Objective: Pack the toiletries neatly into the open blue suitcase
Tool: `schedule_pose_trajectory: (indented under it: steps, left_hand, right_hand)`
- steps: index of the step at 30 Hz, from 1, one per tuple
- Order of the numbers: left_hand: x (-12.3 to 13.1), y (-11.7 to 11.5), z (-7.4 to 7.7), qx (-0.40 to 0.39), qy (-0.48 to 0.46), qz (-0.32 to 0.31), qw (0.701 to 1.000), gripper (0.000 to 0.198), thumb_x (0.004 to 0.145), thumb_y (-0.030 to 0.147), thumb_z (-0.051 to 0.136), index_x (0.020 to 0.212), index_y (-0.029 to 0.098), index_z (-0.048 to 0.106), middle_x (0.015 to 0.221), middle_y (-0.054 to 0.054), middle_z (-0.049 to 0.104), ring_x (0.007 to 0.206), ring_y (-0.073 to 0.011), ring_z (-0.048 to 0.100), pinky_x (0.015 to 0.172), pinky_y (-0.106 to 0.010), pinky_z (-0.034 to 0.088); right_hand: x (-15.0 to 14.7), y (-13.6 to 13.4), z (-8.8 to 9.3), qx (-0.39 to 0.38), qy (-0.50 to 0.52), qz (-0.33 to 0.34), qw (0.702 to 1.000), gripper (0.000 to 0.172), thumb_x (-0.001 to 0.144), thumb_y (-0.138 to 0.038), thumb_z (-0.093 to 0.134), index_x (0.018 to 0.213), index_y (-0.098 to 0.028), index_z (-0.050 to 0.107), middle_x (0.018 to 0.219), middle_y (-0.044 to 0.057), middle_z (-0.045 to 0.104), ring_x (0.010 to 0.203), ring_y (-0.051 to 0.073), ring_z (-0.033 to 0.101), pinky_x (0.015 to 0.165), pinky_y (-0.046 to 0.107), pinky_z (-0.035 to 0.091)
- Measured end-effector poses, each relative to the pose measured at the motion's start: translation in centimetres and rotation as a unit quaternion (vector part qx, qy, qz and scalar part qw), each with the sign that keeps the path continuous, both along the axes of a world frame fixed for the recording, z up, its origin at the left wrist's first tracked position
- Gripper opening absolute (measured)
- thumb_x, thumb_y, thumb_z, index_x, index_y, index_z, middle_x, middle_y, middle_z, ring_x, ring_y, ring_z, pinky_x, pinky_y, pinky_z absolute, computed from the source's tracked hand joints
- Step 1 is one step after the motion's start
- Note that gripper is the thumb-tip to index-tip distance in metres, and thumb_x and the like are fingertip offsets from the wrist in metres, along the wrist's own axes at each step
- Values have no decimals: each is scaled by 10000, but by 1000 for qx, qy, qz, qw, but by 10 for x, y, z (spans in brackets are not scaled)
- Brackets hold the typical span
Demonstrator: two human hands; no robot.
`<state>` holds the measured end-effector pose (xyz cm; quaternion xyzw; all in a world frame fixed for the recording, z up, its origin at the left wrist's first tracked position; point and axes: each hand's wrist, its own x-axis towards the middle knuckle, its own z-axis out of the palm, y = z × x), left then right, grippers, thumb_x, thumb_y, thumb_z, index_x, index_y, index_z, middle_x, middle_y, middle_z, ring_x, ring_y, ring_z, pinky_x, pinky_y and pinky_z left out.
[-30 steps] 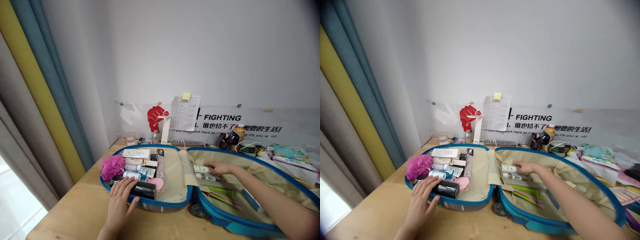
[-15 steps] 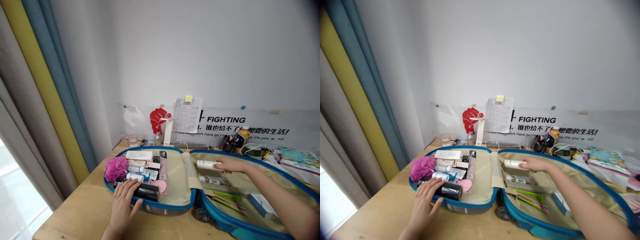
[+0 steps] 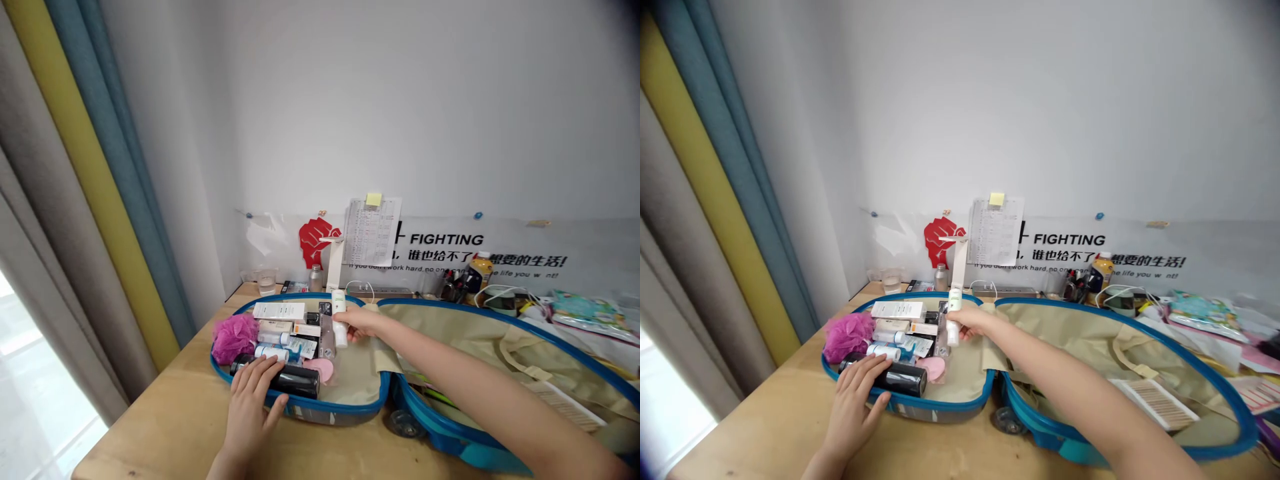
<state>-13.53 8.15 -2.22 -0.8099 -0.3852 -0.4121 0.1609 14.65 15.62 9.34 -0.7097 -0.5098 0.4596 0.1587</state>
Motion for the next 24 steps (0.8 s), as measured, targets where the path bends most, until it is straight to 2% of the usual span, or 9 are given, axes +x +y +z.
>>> schedule_pose_trajectory:
  steps: [6, 9, 12, 15, 19, 21, 24]
  left_hand:
    - [-1, 1, -2, -14, -1, 5, 1000, 385, 894, 414, 524, 1234, 254, 605, 1216, -60, 674, 1128, -250, 594, 960, -389, 400]
    - [-1, 0, -1, -11, -1, 2, 1000, 379, 904, 419, 513, 1232, 251, 603, 1218, -58, 676, 1130, -248, 594, 959, -393, 397]
    - [0, 0, 0, 2, -3, -1, 1000, 369, 919, 416, 488, 1224, 242, 602, 1209, -58, 682, 1126, -244, 594, 957, -392, 388]
    - [0, 0, 0, 6, 0, -2, 1000, 372, 915, 412, 494, 1228, 242, 600, 1198, -59, 684, 1122, -245, 594, 947, -383, 391]
    - [-1, 0, -2, 2, 4, 0, 1000, 380, 904, 417, 512, 1230, 248, 608, 1189, -59, 684, 1121, -250, 594, 950, -383, 399]
    - [-1, 1, -3, 2, 2, -1, 1000, 381, 903, 423, 515, 1229, 249, 609, 1190, -58, 684, 1123, -248, 593, 957, -382, 396]
    - [-2, 1, -2, 6, -3, -1, 1000, 374, 907, 430, 507, 1223, 257, 608, 1185, -52, 687, 1113, -244, 598, 956, -374, 391]
  right_hand:
    - [-31, 8, -14, -33, -30, 24, 999, 338, 926, -399, 550, 1154, -151, 578, 1051, 52, 633, 847, 132, 628, 721, 315, 551]
    - [-32, 1, -18, -31, -49, 44, 997, 342, 925, -396, 553, 1164, -152, 576, 1056, 54, 635, 854, 136, 631, 732, 323, 553]
    - [-22, -6, -13, -16, -74, 70, 995, 316, 921, -388, 563, 1122, -146, 592, 1014, 44, 643, 822, 126, 631, 712, 310, 552]
    - [8, -10, 5, 43, -108, 74, 991, 321, 929, -413, 542, 1098, -146, 600, 984, 38, 647, 795, 117, 627, 704, 303, 547]
    - [76, -17, 31, 123, -178, 57, 975, 334, 945, -427, 506, 1131, -162, 587, 1015, 44, 642, 811, 119, 622, 726, 309, 543]
    - [113, -25, 34, 119, -218, 65, 966, 319, 941, -412, 519, 1120, -158, 591, 1024, 46, 641, 838, 127, 624, 749, 322, 542]
    - [154, -44, 20, 67, -271, 110, 954, 273, 918, -370, 569, 1074, -151, 612, 1021, 42, 646, 869, 137, 628, 782, 340, 541]
